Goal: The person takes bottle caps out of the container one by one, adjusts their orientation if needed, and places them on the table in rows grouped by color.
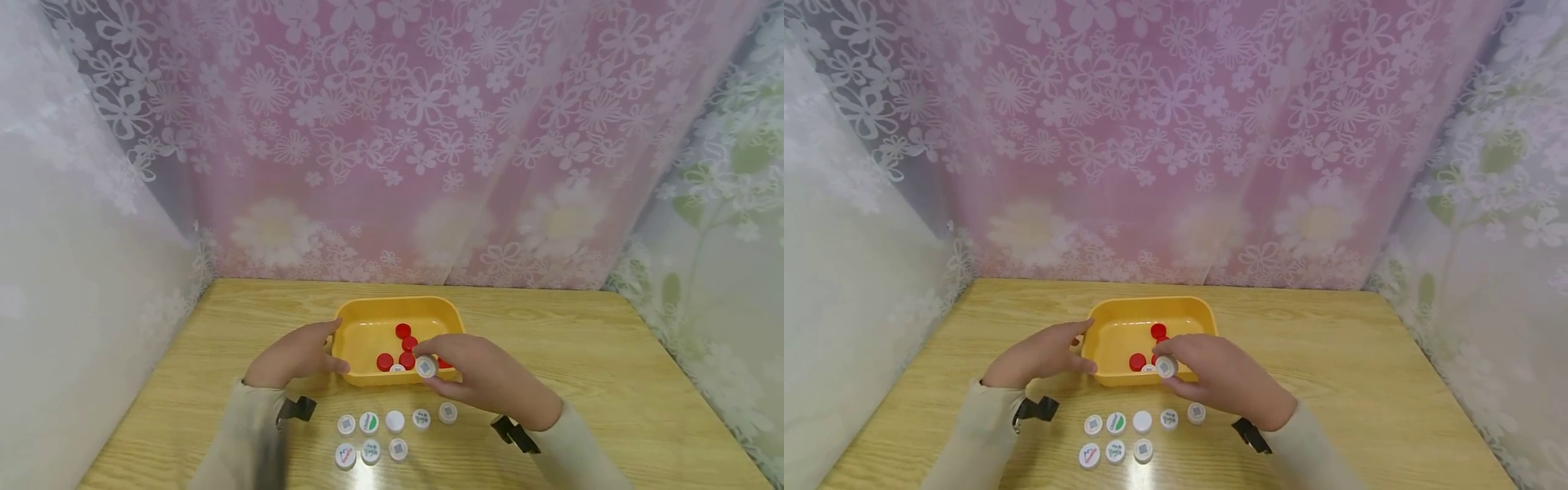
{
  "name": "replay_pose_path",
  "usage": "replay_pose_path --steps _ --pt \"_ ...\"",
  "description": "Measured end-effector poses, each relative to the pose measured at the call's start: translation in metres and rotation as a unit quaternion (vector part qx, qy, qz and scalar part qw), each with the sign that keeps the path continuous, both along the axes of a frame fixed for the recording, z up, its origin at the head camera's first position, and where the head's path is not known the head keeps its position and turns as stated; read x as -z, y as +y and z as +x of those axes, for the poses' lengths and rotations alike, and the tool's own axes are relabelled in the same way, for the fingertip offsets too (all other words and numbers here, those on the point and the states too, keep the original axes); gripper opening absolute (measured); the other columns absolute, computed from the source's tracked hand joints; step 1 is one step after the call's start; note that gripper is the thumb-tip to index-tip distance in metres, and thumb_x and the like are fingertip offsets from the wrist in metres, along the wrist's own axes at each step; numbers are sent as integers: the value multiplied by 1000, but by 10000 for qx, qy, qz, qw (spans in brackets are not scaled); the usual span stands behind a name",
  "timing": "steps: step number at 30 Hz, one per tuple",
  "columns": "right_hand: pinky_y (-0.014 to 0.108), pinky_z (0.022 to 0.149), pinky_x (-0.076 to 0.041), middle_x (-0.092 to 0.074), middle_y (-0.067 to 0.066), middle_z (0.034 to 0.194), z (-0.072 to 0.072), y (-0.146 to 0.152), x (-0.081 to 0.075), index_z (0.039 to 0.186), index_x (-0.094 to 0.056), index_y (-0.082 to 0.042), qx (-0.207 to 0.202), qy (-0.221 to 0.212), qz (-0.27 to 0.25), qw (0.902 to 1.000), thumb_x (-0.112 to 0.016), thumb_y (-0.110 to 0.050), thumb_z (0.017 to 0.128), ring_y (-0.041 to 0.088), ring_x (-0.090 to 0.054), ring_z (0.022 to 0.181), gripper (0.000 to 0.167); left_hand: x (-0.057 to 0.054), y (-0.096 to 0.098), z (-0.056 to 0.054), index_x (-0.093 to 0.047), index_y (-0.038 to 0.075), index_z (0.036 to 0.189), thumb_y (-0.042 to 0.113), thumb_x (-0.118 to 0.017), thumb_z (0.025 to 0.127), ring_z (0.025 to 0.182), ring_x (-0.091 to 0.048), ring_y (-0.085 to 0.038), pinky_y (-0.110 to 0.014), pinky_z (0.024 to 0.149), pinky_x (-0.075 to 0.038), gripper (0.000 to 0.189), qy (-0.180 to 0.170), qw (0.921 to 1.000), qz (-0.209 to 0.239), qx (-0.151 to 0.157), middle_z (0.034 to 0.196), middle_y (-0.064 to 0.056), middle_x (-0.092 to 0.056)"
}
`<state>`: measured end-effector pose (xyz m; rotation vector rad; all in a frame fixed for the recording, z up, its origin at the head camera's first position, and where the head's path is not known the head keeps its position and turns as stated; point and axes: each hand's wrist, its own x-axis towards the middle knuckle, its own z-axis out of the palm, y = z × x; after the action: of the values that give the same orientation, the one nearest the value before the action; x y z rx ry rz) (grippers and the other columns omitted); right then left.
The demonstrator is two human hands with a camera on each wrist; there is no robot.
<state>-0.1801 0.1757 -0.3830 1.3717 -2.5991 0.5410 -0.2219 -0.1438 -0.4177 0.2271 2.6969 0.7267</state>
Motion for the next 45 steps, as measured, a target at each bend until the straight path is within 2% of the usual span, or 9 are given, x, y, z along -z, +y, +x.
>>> replay_pose_path --steps 8,14,20,22,25,30,32,37,45 --pt "17 77 -53 -62 -5 106 -5 -1 8 110 -72 -16 -421 822 -442 9947 -89 -19 83 9 -56 90 32 -2 1 3 -39 9 160 36 -88 83 140 -50 -35 -58 113 -42 95 -7 10000 -8 -18 152 -14 -54" --pt "20 79 -55 -63 -6 105 -5 -3 9 110 -72 -15 -379 856 -389 9949 -86 -19 85 10 -57 90 29 -1 1 0 -38 11 161 38 -88 83 140 -50 -36 -59 113 -42 96 -47 10000 -54 -56 153 -13 -53" --pt "21 83 -57 -67 -6 106 -1 -10 11 110 -72 -17 -449 836 -68 9955 -84 -20 86 10 -63 92 27 -1 0 -1 -38 10 161 38 -88 82 138 -51 -36 -59 112 -43 97 -26 10000 -83 -32 152 -14 -54" --pt "22 83 -58 -68 -7 106 2 -13 10 110 -72 -17 -402 682 85 9968 -83 -20 87 10 -64 92 26 -1 0 0 -39 10 160 38 -88 82 138 -52 -36 -59 111 -44 97 -18 10000 -95 -10 151 -14 -55" --pt "23 82 -57 -67 -8 104 9 -16 11 113 -73 -18 -24 32 675 9977 -83 -22 88 8 -61 90 28 0 0 -1 -39 10 161 38 -88 83 138 -52 -35 -58 112 -44 96 -18 9999 -101 17 151 -14 -55" --pt "24 77 -55 -62 -10 91 20 -23 19 105 -74 -20 481 -873 2043 9738 -86 -26 85 7 -51 78 24 -1 0 -2 -37 9 161 38 -87 84 139 -51 -35 -57 113 -43 96 -10 9999 -133 78 152 -14 -54" --pt "24 72 -54 -59 -10 85 24 -27 23 98 -73 -20 535 -999 2292 9668 -88 -27 83 7 -49 73 22 -2 0 -2 -37 9 161 38 -87 84 140 -50 -35 -57 113 -42 97 -5 9998 -157 92 152 -14 -54" --pt "23 63 -48 -52 -10 77 30 -34 32 89 -68 -21 664 -1157 2489 9593 -88 -28 82 8 -45 66 23 -1 1 -2 -37 8 161 36 -87 84 139 -51 -35 -57 113 -42 97 9 9998 -156 94 152 -14 -54" --pt "24 61 -42 -48 -9 75 31 -43 43 83 -65 -20 772 -1227 2854 9474 -87 -27 80 10 -43 67 23 -3 1 0 -37 8 161 36 -88 83 140 -50 -35 -57 113 -42 97 -14 9998 -159 92 151 -15 -55"
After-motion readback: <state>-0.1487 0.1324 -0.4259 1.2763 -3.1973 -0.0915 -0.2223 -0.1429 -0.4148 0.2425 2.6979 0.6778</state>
